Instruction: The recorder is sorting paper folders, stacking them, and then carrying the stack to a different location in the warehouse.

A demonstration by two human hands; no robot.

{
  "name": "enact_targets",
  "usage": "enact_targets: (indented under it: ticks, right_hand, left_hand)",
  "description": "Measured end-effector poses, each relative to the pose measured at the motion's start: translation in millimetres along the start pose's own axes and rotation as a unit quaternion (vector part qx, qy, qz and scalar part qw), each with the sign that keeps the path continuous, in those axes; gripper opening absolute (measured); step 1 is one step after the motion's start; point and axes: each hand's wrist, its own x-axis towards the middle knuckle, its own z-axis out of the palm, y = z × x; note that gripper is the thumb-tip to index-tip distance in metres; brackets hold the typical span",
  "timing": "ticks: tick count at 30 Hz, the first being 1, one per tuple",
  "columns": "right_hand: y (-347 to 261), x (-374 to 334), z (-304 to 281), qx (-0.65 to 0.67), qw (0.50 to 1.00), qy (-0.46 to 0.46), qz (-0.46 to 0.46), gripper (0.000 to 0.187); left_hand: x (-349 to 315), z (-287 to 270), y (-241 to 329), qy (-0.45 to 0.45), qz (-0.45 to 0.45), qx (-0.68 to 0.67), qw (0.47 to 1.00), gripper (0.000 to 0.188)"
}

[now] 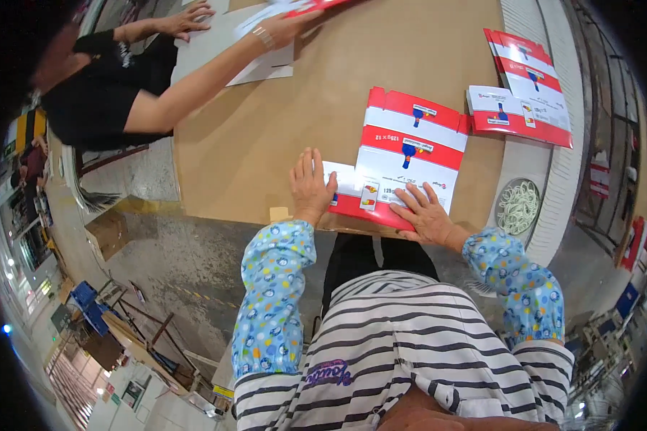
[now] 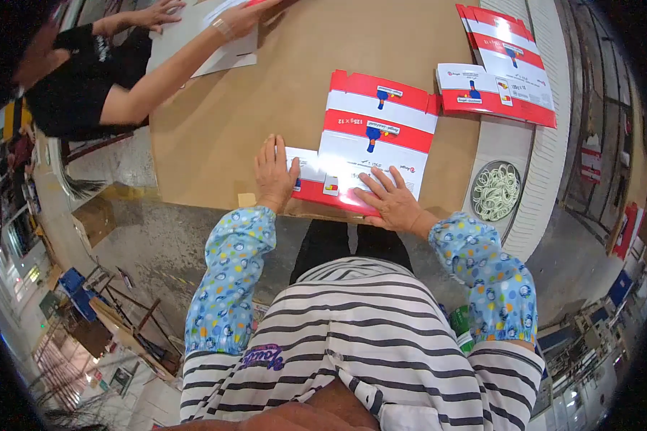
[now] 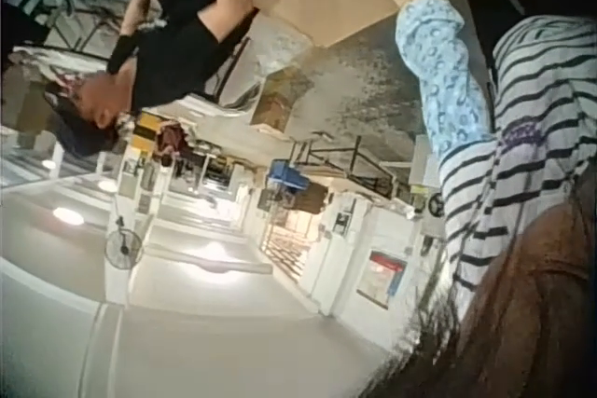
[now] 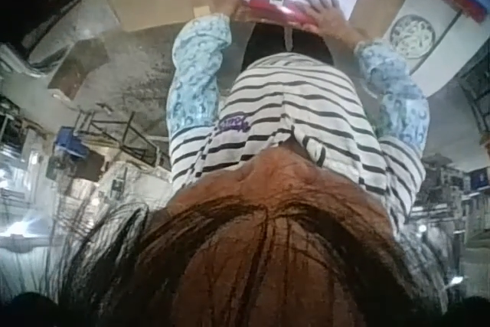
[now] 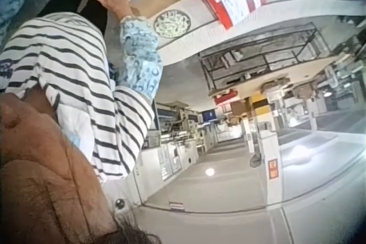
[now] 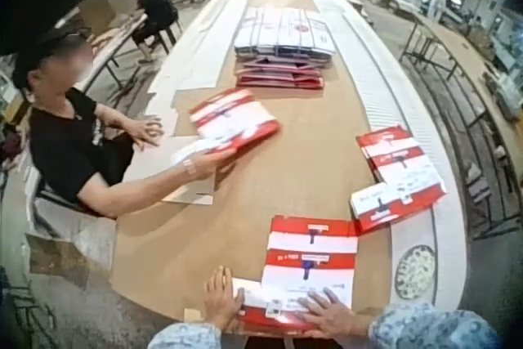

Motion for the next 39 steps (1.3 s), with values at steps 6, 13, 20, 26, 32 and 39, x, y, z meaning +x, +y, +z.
enact_targets:
  ticks: [6,13,20,26,32,39]
  right_hand:
    - [-28.1,52.3,-10.0,-0.01,0.997,-0.081,-0.014,0.072]
    - [-33.3,91.2,21.4,-0.028,0.997,-0.034,-0.058,0.083]
    - [-27.9,79.3,16.3,-0.041,0.995,-0.065,-0.066,0.085]
    - [-31.0,72.0,1.8,-0.034,0.995,-0.066,-0.067,0.087]
    - [-24.9,79.9,6.4,-0.002,0.996,-0.067,-0.061,0.088]
    - [-12.3,35.8,-5.8,-0.003,0.994,-0.104,-0.02,0.083]
  left_hand:
    - [-0.9,0.2,-5.0,0.021,0.011,0.014,1.0,0.063]
    - [-4.3,11.1,13.7,0.021,-0.001,-0.012,1.0,0.062]
    - [-3.7,-1.5,30.6,0.02,0.002,-0.014,1.0,0.058]
    - [-0.8,-6.4,38.9,0.031,-0.005,-0.027,0.999,0.06]
    - [-4.5,12.1,33.2,0.043,0.001,-0.025,0.999,0.059]
    - [-2.5,18.5,27.4,0.037,-0.001,-0.014,0.999,0.062]
